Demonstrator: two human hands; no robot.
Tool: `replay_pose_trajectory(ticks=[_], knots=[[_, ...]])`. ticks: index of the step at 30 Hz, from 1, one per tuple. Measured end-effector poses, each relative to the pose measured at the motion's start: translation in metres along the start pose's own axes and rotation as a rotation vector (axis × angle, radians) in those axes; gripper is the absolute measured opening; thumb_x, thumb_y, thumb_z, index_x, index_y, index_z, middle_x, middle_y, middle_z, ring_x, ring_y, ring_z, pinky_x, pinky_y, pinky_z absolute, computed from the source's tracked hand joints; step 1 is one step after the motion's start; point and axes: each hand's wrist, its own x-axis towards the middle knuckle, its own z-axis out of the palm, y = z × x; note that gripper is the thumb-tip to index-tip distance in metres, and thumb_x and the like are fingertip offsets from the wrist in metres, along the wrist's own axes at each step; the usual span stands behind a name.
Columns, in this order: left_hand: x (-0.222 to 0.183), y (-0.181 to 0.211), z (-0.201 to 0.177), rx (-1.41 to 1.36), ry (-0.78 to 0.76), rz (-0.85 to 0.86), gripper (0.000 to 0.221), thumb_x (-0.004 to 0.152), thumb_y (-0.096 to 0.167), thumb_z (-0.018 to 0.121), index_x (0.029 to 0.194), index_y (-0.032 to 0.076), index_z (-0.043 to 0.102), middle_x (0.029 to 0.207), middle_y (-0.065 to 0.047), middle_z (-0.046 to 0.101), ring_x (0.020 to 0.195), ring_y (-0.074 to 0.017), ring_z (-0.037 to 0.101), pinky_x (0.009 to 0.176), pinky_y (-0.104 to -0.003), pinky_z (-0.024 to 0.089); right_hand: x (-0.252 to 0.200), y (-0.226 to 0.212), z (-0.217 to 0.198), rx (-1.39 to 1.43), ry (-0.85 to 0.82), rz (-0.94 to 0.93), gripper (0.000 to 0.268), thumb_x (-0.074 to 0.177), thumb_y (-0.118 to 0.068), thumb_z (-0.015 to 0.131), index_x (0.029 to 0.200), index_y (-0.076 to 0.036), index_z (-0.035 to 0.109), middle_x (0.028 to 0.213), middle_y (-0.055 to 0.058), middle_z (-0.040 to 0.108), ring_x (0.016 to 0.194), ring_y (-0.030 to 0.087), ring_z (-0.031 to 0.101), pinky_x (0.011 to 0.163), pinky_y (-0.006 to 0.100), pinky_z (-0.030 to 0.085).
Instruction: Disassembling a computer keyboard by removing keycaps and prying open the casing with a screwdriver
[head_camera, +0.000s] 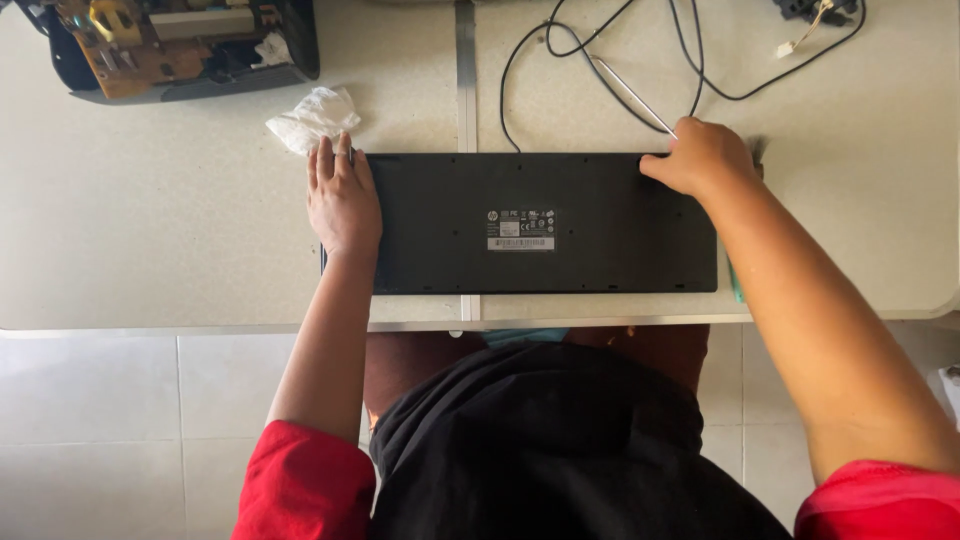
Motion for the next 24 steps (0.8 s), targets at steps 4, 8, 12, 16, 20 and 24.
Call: replay_pose_trajectory(ticks=[4, 8, 12, 16, 20, 24], knots=[[0.0, -0.01, 0.005, -0.093, 0.002, 0.007, 0.032, 0.111, 0.029, 0.052, 0.131, 0.013, 0.071, 0.137, -0.015, 0.063, 0.13, -0.0366, 0.057, 0.108, -0.046, 0.048, -0.006, -0.02, 0.004, -0.113, 0.025, -0.043, 0.045, 0.092, -0.042, 0.06, 0.112, -0.003, 0.071, 0.102, 0.023, 0.077, 0.105, 0.042, 0.073, 0.087, 0.054, 0.057], [-0.002, -0.01, -0.005, -0.253, -0.041, -0.107, 0.036, 0.112, 0.035, 0.047, 0.126, 0.015, 0.073, 0.134, -0.009, 0.064, 0.13, -0.0329, 0.057, 0.111, -0.045, 0.045, -0.027, -0.008, -0.013, -0.065, 0.085, -0.108, 0.041, 0.094, -0.029, 0.051, 0.115, 0.001, 0.07, 0.098, 0.028, 0.076, 0.101, 0.049, 0.072, 0.086, 0.057, 0.055], [0.011, 0.005, -0.043, -0.432, -0.307, -0.32, 0.049, 0.108, 0.041, 0.037, 0.136, 0.014, 0.067, 0.151, -0.001, 0.05, 0.139, -0.0275, 0.045, 0.111, -0.047, 0.037, -0.023, 0.043, -0.003, 0.264, 0.09, -0.011, 0.025, 0.091, -0.024, 0.058, 0.112, -0.016, 0.068, 0.087, 0.011, 0.069, 0.08, 0.037, 0.065, 0.071, 0.046, 0.049], [0.011, 0.014, -0.045, -0.273, -0.21, -0.244, 0.046, 0.109, 0.037, 0.04, 0.128, 0.013, 0.074, 0.137, -0.01, 0.046, 0.128, -0.0365, 0.041, 0.107, -0.051, 0.037, -0.039, 0.044, 0.014, 0.705, 0.149, -0.015, 0.029, 0.107, -0.019, 0.063, 0.082, -0.012, 0.052, 0.087, 0.005, 0.074, 0.067, 0.013, 0.066, 0.064, 0.03, 0.047], [0.001, -0.001, -0.026, -0.178, -0.15, -0.204, 0.039, 0.111, 0.041, 0.045, 0.123, 0.019, 0.075, 0.125, -0.006, 0.051, 0.117, -0.0316, 0.049, 0.102, -0.049, 0.041, -0.038, 0.04, 0.044, 1.048, 0.283, 0.114, 0.016, 0.103, -0.022, 0.063, 0.097, -0.009, 0.069, 0.086, 0.007, 0.07, 0.063, 0.009, 0.061, 0.05, 0.021, 0.047], [-0.004, -0.002, -0.027, -0.164, -0.104, -0.175, 0.036, 0.114, 0.044, 0.045, 0.126, 0.023, 0.072, 0.126, -0.004, 0.049, 0.117, -0.0288, 0.052, 0.1, -0.048, 0.045, -0.035, 0.039, 0.054, 1.106, 0.382, 0.121, 0.02, 0.105, -0.026, 0.069, 0.1, -0.007, 0.073, 0.085, 0.009, 0.067, 0.065, 0.009, 0.062, 0.048, 0.021, 0.052]])
